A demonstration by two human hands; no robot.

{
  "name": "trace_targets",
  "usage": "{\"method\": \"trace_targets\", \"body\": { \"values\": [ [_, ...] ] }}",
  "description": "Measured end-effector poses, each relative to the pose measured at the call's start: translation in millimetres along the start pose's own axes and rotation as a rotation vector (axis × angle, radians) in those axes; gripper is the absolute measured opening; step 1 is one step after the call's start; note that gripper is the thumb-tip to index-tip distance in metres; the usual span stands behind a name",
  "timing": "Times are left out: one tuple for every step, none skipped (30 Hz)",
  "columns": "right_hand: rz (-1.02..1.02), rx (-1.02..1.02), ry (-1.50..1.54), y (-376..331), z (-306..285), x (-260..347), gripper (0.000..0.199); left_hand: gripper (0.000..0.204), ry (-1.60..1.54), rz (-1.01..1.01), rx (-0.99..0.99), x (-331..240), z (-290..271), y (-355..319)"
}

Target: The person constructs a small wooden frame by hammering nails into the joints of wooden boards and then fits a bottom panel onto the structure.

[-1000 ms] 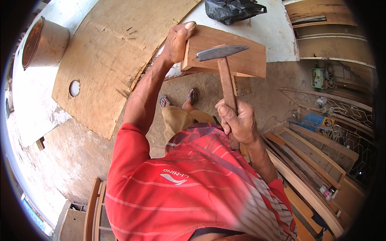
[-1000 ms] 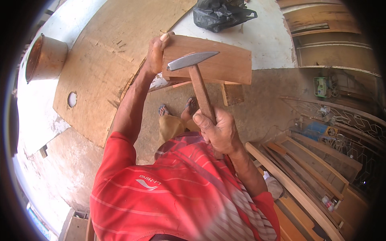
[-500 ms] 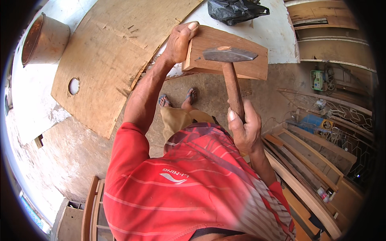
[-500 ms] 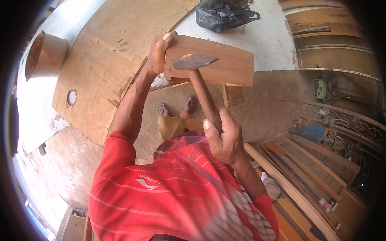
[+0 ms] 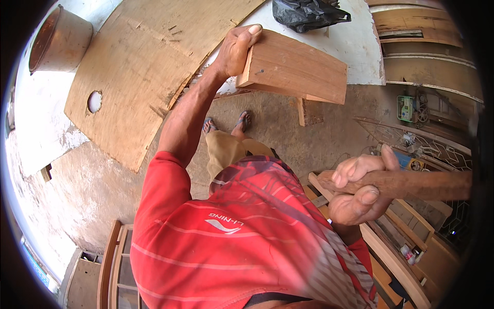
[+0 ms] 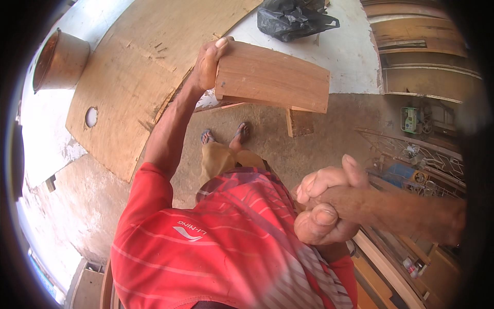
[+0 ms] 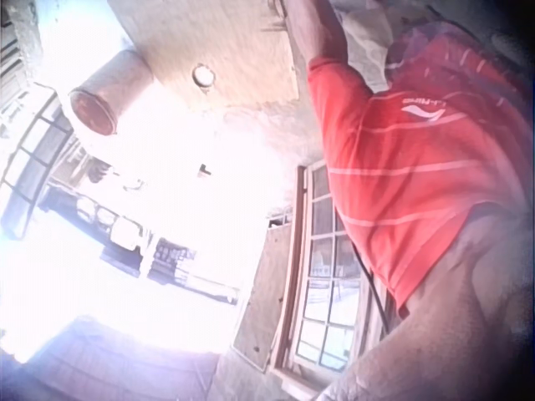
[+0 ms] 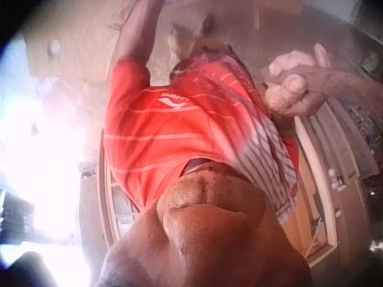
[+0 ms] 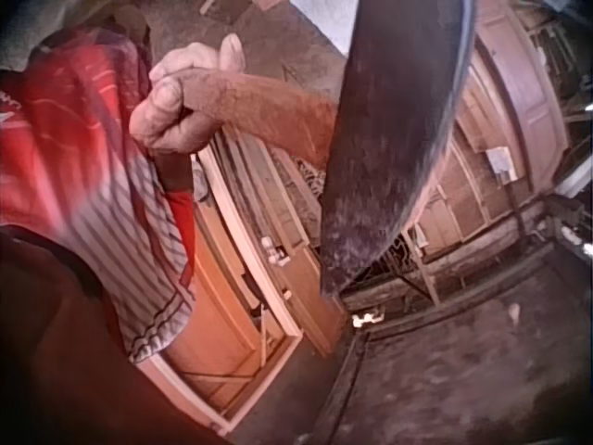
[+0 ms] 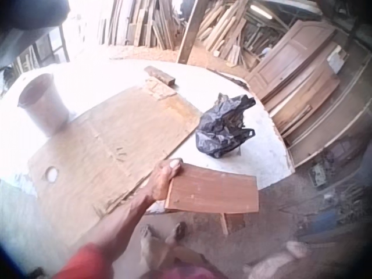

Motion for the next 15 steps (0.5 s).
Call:
{"method": "trace_targets", "body": {
  "values": [
    [-0.023,-0.007,0.047,-4.3,-0.5,-5.4,0.057,0.047,-0.003,-0.004,0.002,0.7,-0.2,0.0],
    [0.101,0.205,-0.249,-3.9,-0.6,-12.0,0.049,0.048,-0.011,-0.001,0.001,1.1,0.1,1.5],
    [0.215,0.314,-0.369,-4.0,1.4,-20.2,0.047,0.048,-0.018,0.003,0.000,1.9,0.2,2.4],
    [0.320,0.442,-0.495,-4.6,3.1,-28.3,0.045,0.049,-0.018,-0.002,0.009,3.9,0.1,-0.4],
    [0.406,0.472,-0.439,-4.4,7.8,-36.9,0.046,0.049,-0.014,0.000,0.012,4.0,-1.0,-3.8],
    [0.344,0.423,-0.406,-0.6,5.9,-33.1,0.045,0.050,-0.010,0.000,0.015,4.2,-2.0,-3.0],
    [0.282,0.376,-0.372,2.8,3.1,-24.0,0.045,0.050,-0.017,0.003,0.008,4.3,-0.7,4.2],
    [0.238,0.251,-0.254,3.0,3.4,-15.2,0.044,0.050,-0.021,-0.026,0.010,-0.3,2.8,0.4],
    [0.176,0.142,-0.129,5.1,4.2,-6.6,0.043,0.051,-0.019,-0.043,0.001,-2.4,1.5,0.4],
    [0.109,0.049,-0.004,6.6,5.6,1.0,0.043,0.051,-0.005,-0.052,0.000,-0.3,-1.2,-2.0],
    [-0.014,-0.092,0.057,9.8,9.9,5.0,0.046,0.051,-0.008,-0.048,-0.005,-0.6,0.1,-0.7],
    [0.092,0.037,-0.092,8.9,11.4,-1.9,0.045,0.051,-0.011,-0.044,-0.010,-1.3,1.8,-0.2],
    [0.197,0.165,-0.241,3.2,10.1,-14.7,0.044,0.051,-0.013,-0.040,-0.015,-2.6,2.8,0.5],
    [0.306,0.293,-0.390,-3.9,9.3,-26.5,0.043,0.050,-0.011,-0.028,0.013,-8.1,1.2,0.9],
    [0.415,0.421,-0.540,-7.3,9.9,-32.3,0.044,0.050,-0.009,-0.026,0.019,-4.9,1.4,-1.3]
  ]
}}
Point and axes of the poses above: each hand's wrist, its own y-axis towards the middle knuckle, its own z-axis out of the palm, x = y × z, the point moved 2 cm from there along y, towards the middle knuckle, and after that the axes turned 13 degrees about y, right-handed, at the moved point
